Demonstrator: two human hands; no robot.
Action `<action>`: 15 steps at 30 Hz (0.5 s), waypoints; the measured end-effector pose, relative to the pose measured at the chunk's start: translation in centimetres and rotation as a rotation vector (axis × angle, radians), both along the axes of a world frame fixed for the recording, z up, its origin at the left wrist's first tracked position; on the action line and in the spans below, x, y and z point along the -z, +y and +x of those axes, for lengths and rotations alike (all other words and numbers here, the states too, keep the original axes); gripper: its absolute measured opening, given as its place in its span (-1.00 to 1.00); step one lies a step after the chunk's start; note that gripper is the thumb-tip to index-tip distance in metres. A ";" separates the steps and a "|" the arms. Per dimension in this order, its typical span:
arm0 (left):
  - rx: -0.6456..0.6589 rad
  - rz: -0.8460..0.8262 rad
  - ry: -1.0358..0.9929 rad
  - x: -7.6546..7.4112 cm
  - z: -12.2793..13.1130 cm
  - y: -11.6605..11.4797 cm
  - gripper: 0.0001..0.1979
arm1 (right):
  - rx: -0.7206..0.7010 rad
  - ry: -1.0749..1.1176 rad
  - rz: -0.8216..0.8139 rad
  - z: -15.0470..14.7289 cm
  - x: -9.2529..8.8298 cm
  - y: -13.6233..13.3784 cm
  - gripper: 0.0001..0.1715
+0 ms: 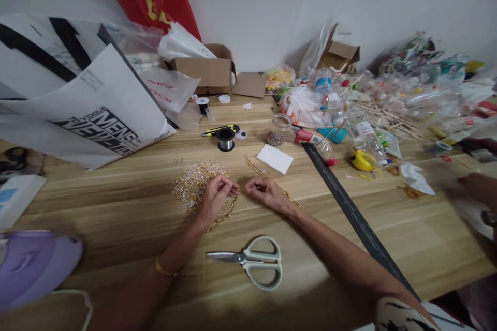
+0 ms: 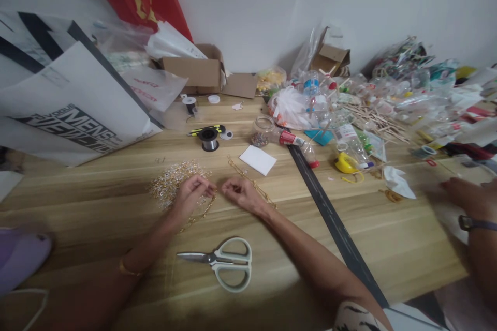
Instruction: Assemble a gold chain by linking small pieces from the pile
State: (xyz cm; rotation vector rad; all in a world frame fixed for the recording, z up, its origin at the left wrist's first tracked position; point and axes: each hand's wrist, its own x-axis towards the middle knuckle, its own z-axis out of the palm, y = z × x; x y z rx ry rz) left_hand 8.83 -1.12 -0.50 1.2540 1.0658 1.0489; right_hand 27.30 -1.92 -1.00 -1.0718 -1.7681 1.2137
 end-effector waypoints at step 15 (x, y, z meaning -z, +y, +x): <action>0.007 -0.043 0.067 -0.6 0.2 -0.2 -0.89 | 0.073 0.621 -0.404 -0.9 0.9 0.9 -0.67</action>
